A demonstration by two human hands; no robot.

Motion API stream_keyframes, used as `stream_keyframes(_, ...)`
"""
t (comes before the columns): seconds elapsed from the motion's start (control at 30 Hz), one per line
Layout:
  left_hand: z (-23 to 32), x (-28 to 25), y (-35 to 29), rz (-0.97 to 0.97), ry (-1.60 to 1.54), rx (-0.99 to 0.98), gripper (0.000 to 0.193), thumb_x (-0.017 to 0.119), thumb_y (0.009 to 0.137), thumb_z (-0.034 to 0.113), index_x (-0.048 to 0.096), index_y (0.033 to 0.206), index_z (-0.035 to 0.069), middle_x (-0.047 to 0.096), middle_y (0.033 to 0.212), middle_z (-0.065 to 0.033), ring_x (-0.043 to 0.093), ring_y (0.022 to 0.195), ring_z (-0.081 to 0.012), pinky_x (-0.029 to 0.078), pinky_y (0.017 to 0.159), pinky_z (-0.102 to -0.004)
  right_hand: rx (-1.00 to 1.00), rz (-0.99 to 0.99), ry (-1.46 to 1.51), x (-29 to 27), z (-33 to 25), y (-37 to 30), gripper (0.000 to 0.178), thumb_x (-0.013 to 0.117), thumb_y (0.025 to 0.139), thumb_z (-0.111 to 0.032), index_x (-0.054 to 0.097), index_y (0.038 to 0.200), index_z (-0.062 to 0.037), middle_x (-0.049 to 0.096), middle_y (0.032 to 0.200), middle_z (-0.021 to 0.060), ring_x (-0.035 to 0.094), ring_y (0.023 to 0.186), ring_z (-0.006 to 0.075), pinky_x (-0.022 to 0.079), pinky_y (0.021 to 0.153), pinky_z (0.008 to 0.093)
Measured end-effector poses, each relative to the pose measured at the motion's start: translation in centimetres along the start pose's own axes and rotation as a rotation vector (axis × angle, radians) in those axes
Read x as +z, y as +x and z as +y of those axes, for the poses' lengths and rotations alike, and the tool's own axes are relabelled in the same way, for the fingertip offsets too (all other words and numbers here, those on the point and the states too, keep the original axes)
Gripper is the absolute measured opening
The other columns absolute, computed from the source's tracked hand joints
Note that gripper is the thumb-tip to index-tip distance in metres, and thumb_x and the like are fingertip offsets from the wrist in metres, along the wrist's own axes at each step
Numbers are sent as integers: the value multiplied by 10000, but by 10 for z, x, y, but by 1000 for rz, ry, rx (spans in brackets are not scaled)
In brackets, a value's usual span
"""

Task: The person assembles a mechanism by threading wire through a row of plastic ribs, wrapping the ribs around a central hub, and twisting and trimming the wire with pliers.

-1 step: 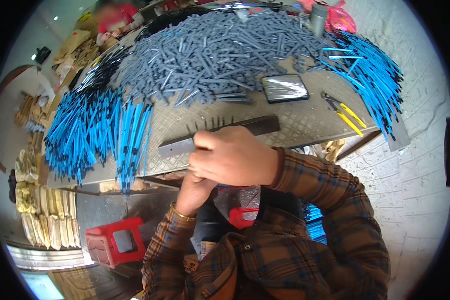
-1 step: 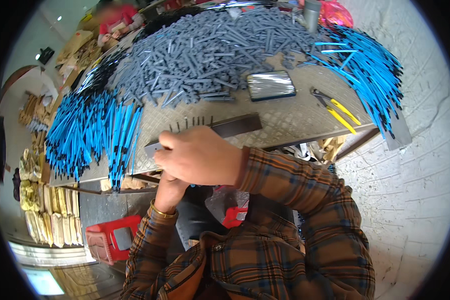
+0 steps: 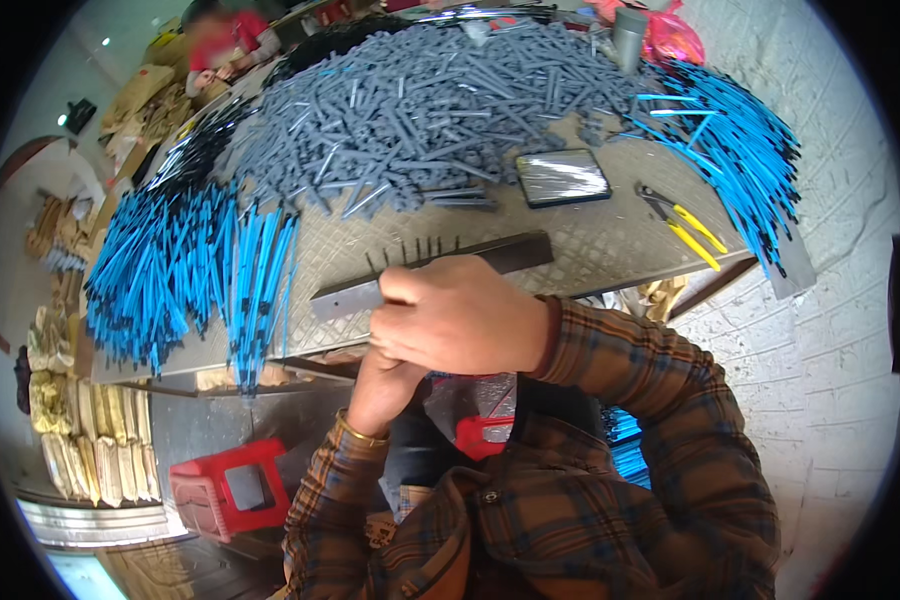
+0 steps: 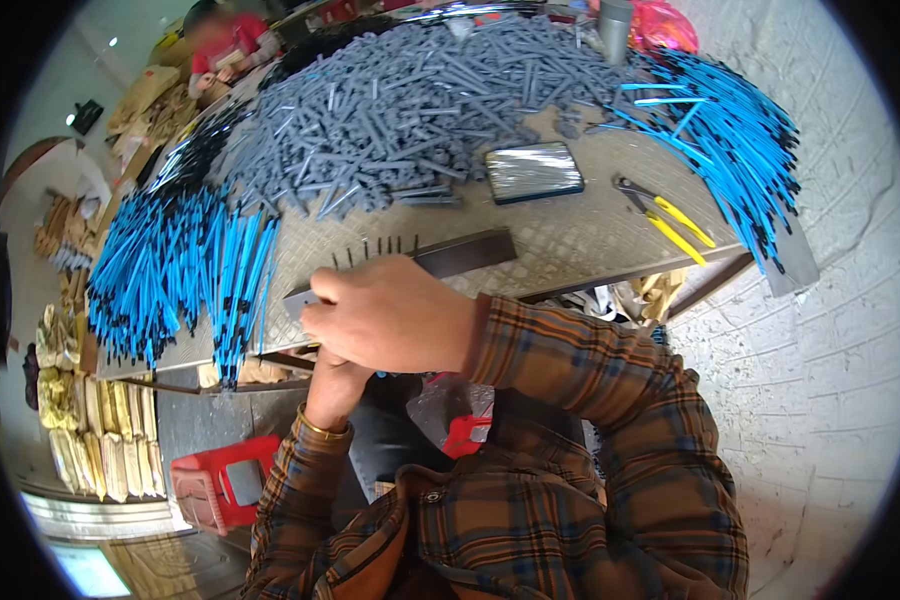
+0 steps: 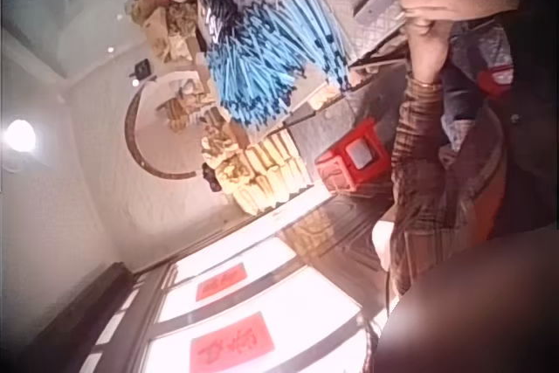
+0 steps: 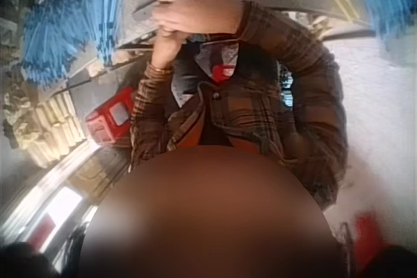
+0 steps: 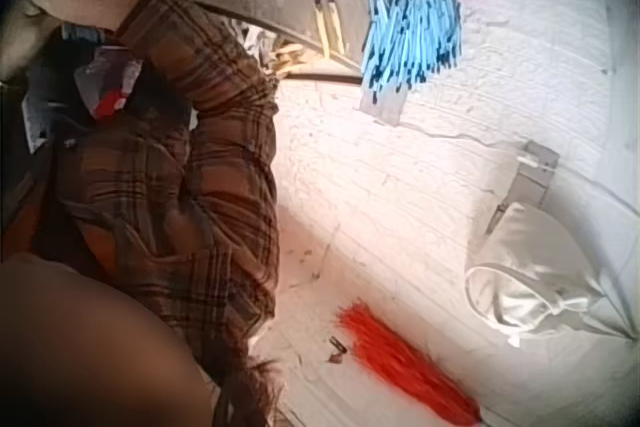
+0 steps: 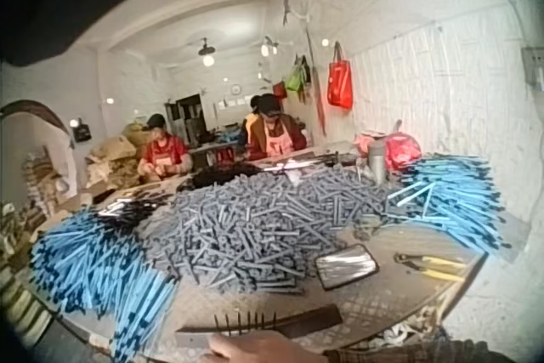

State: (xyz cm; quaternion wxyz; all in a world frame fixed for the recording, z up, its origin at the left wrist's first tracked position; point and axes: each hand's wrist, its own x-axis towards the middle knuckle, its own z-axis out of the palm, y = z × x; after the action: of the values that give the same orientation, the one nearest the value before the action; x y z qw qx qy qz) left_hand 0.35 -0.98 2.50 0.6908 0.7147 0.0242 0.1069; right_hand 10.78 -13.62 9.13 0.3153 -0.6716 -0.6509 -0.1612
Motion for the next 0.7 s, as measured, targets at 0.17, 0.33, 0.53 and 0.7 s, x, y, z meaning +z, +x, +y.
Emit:
stream_keyframes(0.17,-15,-13,-1,-103,-41,8,154,574,860,-13,637,996,22,652,955,-43,582,910,-112,466,816,-273,79,105,59,-17,20,-2,168,600,808,-267,580,842,-104,497,756,78,537,650,271,439,581,376)
stream_keyframes(0.33,-1,-10,1,-147,-182,-93,170,558,858,-25,627,1010,5,658,963,-88,610,921,-176,470,843,-311,611,-162,-355,-58,163,-67,222,513,851,-297,589,848,-89,619,827,134,600,776,342,480,658,436)
stream_keyframes(0.53,0,-9,1,-126,-250,-113,195,563,848,-17,620,1033,8,663,959,-140,631,929,-240,477,860,-361,573,-235,-506,-50,223,-127,176,472,871,-225,571,871,-80,620,764,161,607,714,368,473,637,466)
stream_keyframes(0.7,-2,-11,1,-108,-215,-118,196,563,851,-13,620,1036,12,663,962,-141,632,932,-240,481,851,-359,623,-118,-387,-60,197,-108,93,525,829,-139,539,873,-58,582,831,159,573,794,374,448,669,457)
